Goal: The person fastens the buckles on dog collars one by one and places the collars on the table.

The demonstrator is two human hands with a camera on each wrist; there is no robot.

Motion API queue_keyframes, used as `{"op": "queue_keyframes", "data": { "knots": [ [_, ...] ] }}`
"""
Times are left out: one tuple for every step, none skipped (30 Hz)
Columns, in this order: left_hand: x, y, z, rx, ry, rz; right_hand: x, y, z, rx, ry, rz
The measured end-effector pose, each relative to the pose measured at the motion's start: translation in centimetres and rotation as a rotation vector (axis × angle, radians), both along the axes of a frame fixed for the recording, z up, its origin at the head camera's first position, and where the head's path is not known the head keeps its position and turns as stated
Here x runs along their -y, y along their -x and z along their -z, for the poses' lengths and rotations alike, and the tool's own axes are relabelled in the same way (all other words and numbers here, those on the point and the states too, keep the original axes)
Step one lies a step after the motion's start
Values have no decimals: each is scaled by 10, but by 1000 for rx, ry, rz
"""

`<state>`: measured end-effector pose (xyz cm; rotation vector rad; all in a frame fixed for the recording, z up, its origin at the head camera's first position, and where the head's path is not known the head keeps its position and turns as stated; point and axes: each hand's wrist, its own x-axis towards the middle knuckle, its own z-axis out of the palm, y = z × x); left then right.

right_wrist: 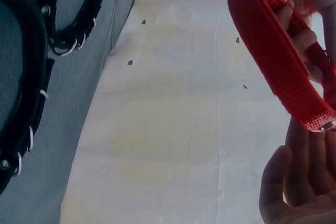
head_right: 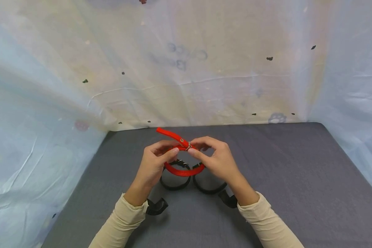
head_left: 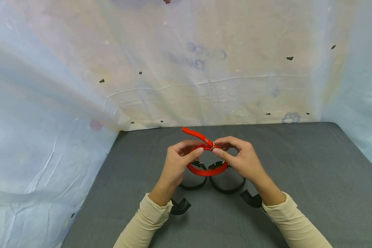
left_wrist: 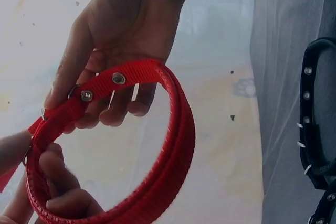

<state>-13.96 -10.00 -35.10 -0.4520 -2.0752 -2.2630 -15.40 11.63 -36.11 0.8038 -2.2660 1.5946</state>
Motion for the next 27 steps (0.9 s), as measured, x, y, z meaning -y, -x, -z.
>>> {"op": "queue_keyframes", "data": {
  "knots": [
    [0,0,0,7,-18,-2,0,0,0,0,8,-5],
    [-1,0,0,18,-38,-4,0,-1,-1,-2,14,-10],
    [-1,0,0,31,-57,-6,0,-2,-1,-4,18,-15],
    [-1,0,0,44,-75,-7,0,-2,-1,-7,22,-21],
    [-1,0,0,58,-90,-11,0,-2,-2,-9,26,-27],
    [-2,0,0,69,-103,-13,0,-3,-1,-9,30,-33],
    [-2,0,-1,82,-111,-17,0,-3,-1,-8,35,-38],
    [-2,0,-1,93,-115,-21,0,-3,-2,-9,37,-43],
    [-3,-1,-1,102,-114,-26,0,-3,-2,-12,38,-48],
    [-3,-1,-1,110,-115,-32,0,-3,-2,-16,39,-55],
    [-4,-1,-1,116,-115,-39,0,-2,-2,-18,40,-62],
    [-4,-1,-1,122,-116,-46,0,-2,-2,-21,42,-70],
    [-5,-2,-1,128,-119,-54,0,-2,-3,-23,44,-78],
    [-5,-2,-1,133,-120,-61,0,-2,-3,-25,46,-87],
    [-6,-2,-1,137,-121,-68,0,-2,-3,-24,51,-96],
    [-6,-3,-1,141,-123,-73,0,-2,-3,-22,56,-103],
    [-7,-3,-1,145,-123,-78,0,-2,-3,-18,61,-110],
    [-7,-3,-1,150,-127,-82,0,-3,-4,-18,65,-113],
    [-7,-4,-1,156,-129,-85,-1,-3,-4,-18,66,-115],
    [-7,-4,-1,161,-129,-87,-1,-3,-4,-21,66,-113],
    [-7,-4,-2,166,-131,-90,-1,-4,-5,-25,63,-109],
    [-7,-4,-2,170,-130,-92,-1,-4,-5,-32,59,-102],
    [-8,-4,-2,173,-128,-94,-1,-4,-6,-39,52,-94],
    [-8,-4,-2,175,-126,-96,0,-5,-6,-46,45,-87],
    [-8,-5,-2,177,-123,-97,0,-5,-7,-52,35,-79],
    [-8,-5,-2,177,-123,-100,0,-6,-7,-58,26,-73],
    [-8,-5,-3,178,-123,-102,0,-7,-8,-61,17,-67]
  ]
}}
